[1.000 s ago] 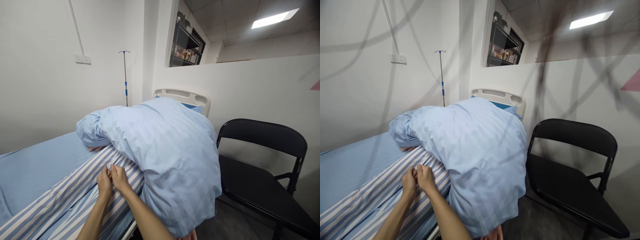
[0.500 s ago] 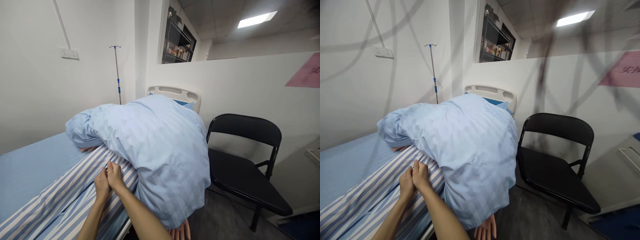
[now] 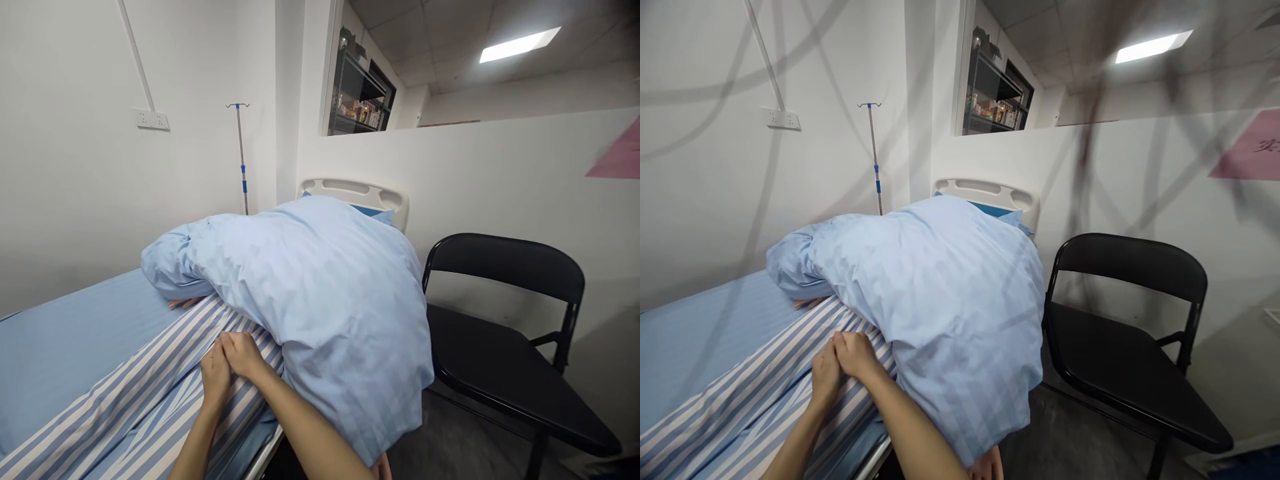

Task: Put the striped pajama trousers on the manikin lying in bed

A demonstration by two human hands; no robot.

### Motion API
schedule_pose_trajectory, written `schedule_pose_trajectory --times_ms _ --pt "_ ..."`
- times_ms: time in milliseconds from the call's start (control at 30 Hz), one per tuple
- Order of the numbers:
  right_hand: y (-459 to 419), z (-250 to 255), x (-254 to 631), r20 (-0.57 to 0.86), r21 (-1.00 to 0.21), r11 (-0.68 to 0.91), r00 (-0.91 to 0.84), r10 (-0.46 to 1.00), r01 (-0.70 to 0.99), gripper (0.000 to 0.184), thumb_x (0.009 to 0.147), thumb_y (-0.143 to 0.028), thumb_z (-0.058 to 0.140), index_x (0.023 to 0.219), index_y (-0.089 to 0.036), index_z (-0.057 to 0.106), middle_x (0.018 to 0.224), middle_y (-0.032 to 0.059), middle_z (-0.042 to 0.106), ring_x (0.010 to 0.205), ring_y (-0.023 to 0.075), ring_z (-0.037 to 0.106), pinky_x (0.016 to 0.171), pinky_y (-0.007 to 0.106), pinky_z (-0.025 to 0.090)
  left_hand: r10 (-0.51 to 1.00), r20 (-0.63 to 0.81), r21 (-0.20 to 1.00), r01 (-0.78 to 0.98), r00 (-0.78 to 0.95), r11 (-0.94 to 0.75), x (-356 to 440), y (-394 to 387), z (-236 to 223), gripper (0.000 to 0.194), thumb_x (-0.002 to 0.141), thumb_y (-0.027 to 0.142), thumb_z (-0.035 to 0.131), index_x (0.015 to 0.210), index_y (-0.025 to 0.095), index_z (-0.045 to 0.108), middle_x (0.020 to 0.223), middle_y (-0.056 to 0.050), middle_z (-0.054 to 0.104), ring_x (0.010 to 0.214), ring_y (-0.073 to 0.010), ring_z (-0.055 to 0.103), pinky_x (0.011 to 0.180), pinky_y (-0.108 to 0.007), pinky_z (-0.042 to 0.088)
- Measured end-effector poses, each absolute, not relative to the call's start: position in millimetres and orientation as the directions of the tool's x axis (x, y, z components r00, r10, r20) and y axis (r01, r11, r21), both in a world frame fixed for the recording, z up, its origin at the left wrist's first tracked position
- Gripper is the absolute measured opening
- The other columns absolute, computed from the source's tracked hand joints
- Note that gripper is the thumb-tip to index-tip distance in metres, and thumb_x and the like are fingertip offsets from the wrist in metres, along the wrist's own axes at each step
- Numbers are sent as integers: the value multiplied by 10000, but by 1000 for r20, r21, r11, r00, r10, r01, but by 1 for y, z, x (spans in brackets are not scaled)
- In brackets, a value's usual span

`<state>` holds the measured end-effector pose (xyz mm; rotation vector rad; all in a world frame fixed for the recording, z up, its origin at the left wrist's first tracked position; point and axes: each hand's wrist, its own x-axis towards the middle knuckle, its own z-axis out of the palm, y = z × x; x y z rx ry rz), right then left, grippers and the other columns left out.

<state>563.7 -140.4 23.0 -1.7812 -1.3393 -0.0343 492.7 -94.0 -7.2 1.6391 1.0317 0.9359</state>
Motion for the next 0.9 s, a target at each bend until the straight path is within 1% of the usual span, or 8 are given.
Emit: schedule_pose_trajectory --times_ms 133,200,300,367,433,567,733,900 --pt "-142 9 567 467 -745 25 494 733 667 462 942 -338 263 623 -177 556 601 31 607 544 114 487 540 231 296 921 118 969 159 372 -189 498 -99 -3 417 807 478 381 692 155 619 698 -73 654 694 -197 582 668 -298 433" --pt "-142 7 570 451 -797 68 516 728 600 463 936 -359 268 606 -174 534 581 20 579 539 111 473 542 230 305 924 114 976 131 365 -172 503 -101 0 389 802 461 388 650 166 591 645 -51 629 644 -178 558 640 -286 423" --pt "-139 6 576 395 -896 145 604 692 420 474 926 -403 266 581 -176 499 550 6 537 536 115 473 541 225 345 936 85 991 69 342 -115 516 -103 10 388 788 450 402 489 203 411 452 24 447 468 -119 413 507 -249 350" --pt "-138 5 581 350 -933 181 661 663 312 473 915 -432 274 585 -182 503 562 14 549 565 133 503 570 236 394 938 89 996 -7 335 -92 527 -104 20 416 783 456 403 465 216 284 413 56 312 423 -90 311 463 -235 297" --pt "-137 4 584 336 -941 208 696 634 266 449 904 -441 289 643 -188 553 644 42 606 670 166 562 656 265 442 931 120 991 -91 344 -94 538 -104 31 420 784 467 397 480 218 249 426 65 273 427 -81 280 459 -227 286" --pt "-138 2 585 339 -941 214 736 586 263 408 894 -450 305 810 -204 620 803 76 658 857 206 591 762 302 459 930 126 988 -130 346 -85 545 -105 35 418 795 472 385 486 219 260 432 66 274 436 -82 278 470 -229 292" --pt "-138 -2 582 319 -947 161 738 595 279 464 883 -502 306 665 -190 570 585 37 568 662 184 545 599 270 426 945 104 986 91 310 -139 532 -108 8 420 819 428 363 461 208 370 437 31 400 463 -106 373 511 -244 309" --pt "-139 5 582 359 -924 135 688 630 358 477 887 -496 291 600 -185 512 551 25 534 570 152 487 548 251 372 934 139 973 129 328 -190 525 -111 2 440 840 452 329 505 203 469 511 -16 525 515 -141 465 548 -264 346"
